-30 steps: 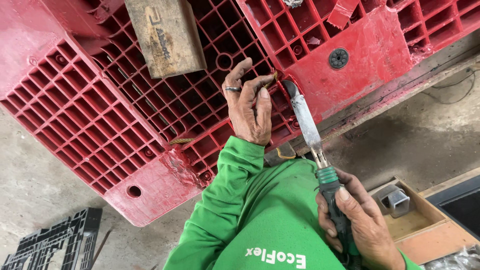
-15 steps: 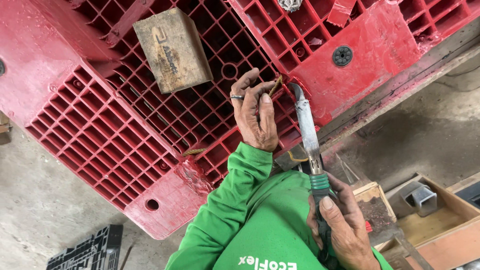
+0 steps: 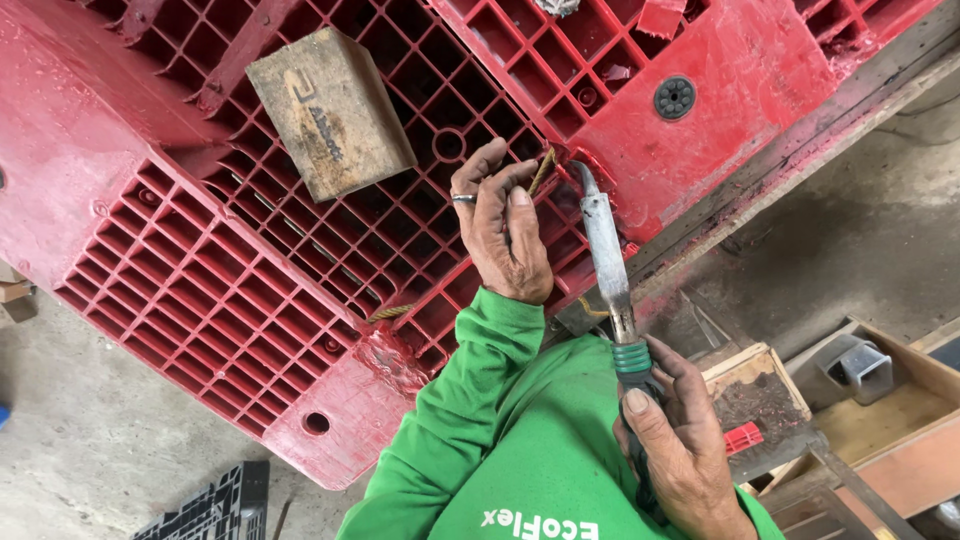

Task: The person uses a soldering iron to melt and fuse a yellow rope into a red plastic pallet. They hold the rope in place with their left hand while applying heat with the soldering iron in their right hand. The person occasionally uses pliers to adjust the rope and a cloth to wipe the area.

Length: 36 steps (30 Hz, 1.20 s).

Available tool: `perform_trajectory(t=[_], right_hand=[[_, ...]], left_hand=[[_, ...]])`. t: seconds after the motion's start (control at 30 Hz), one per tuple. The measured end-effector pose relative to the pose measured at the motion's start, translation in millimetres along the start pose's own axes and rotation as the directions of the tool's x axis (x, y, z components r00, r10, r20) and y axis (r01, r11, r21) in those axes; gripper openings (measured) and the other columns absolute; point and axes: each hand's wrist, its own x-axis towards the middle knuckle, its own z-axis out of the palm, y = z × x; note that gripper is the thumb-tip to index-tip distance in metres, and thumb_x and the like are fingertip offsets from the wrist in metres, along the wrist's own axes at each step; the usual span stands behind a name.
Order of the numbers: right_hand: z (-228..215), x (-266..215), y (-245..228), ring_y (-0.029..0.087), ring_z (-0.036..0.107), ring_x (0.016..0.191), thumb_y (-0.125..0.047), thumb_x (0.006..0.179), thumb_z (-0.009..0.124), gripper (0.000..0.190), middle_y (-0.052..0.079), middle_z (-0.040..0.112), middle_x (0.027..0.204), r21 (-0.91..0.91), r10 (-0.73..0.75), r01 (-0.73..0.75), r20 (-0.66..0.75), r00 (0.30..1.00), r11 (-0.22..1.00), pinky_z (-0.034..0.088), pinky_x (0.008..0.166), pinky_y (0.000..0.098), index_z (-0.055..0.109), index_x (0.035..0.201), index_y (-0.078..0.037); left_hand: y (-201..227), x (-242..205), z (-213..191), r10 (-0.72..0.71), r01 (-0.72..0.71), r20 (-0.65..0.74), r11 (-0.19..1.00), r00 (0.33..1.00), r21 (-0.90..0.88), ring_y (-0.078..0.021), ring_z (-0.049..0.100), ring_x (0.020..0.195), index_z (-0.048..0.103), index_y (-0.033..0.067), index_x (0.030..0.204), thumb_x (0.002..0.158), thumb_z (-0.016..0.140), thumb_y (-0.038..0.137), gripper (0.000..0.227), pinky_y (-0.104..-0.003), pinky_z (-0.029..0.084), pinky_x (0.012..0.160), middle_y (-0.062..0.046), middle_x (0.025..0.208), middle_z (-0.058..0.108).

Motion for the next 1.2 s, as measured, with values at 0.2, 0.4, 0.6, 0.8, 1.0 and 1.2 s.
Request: perform_trajectory(t=[0.2,0.4,0.6,0.8,1.0,1.2], right_hand=[[-0.2,-2.2,4.6,0.012,0.055,0.077,-0.018,0.094,0.062,0.066,0.013,0.059,0.113,0.016,0.034,-0.033,-0.043,0.998,0.999,0.051,0.061,0.0269,0.037,0.153,-0.001],[-2.6,-4.4,8.2,0.013,0.056,0.073,-0.019,0.094,0.063,0.066,0.013,0.059,0.109,0.004,0.009,-0.009,-0.025,1.000,1.000,0.050,0.058,0.0271,0.037,0.152,0.000],[-6.1,-5.5,6.1,0.014,0.058,0.065,-0.022,0.095,0.062,0.067,0.012,0.058,0.100,0.001,0.039,-0.039,-0.010,0.999,0.999,0.049,0.053,0.0253,0.037,0.153,0.000],[-10.5,-7.7,4.2,0.013,0.059,0.064,-0.025,0.093,0.062,0.068,0.012,0.059,0.100,-0.045,0.083,-0.084,-0.037,0.996,0.995,0.047,0.048,0.0248,0.038,0.152,-0.001],[-20.4,-10.3,10.1,0.015,0.059,0.064,-0.023,0.093,0.061,0.069,0.013,0.059,0.100,-0.049,0.114,-0.117,-0.061,0.992,0.992,0.047,0.046,0.0269,0.037,0.155,-0.002],[-22.5,-5.8,11.5,0.013,0.058,0.067,-0.016,0.094,0.061,0.065,0.012,0.061,0.104,-0.086,-0.044,0.047,0.027,0.999,0.995,0.048,0.055,0.0262,0.038,0.154,-0.002]], left_hand=[[-2.8,0.1,1.2,0.008,-0.008,-0.006,1.000,1.000,0.030,-0.0287,0.052,0.136,0.071,0.0028,0.118,0.106,0.050,0.017,0.027,-0.045,0.045,0.121,-0.016,0.144,0.051],[-5.5,-0.9,1.5,0.015,-0.015,-0.001,1.000,1.000,0.009,-0.0284,0.052,0.138,0.070,0.0028,0.119,0.107,0.049,0.015,0.027,-0.045,0.043,0.124,-0.016,0.145,0.051],[-4.5,-0.8,0.6,0.033,-0.034,0.030,0.999,0.999,0.041,-0.0286,0.051,0.138,0.070,0.0028,0.120,0.106,0.050,0.013,0.027,-0.045,0.042,0.125,-0.016,0.145,0.050],[-4.9,0.9,1.1,0.040,-0.041,0.029,0.998,0.999,0.040,-0.0281,0.050,0.139,0.070,0.0034,0.120,0.106,0.050,0.011,0.026,-0.045,0.041,0.125,-0.016,0.145,0.049],[-4.1,-1.6,0.5,0.056,-0.058,0.049,0.998,0.997,0.040,-0.0267,0.049,0.135,0.070,0.0035,0.122,0.105,0.050,0.010,0.027,-0.045,0.039,0.127,-0.016,0.145,0.048],[-1.7,-0.3,1.1,0.051,-0.052,0.018,0.998,0.999,0.046,-0.0280,0.052,0.138,0.070,0.0040,0.120,0.105,0.050,0.013,0.027,-0.044,0.042,0.125,-0.016,0.145,0.051]])
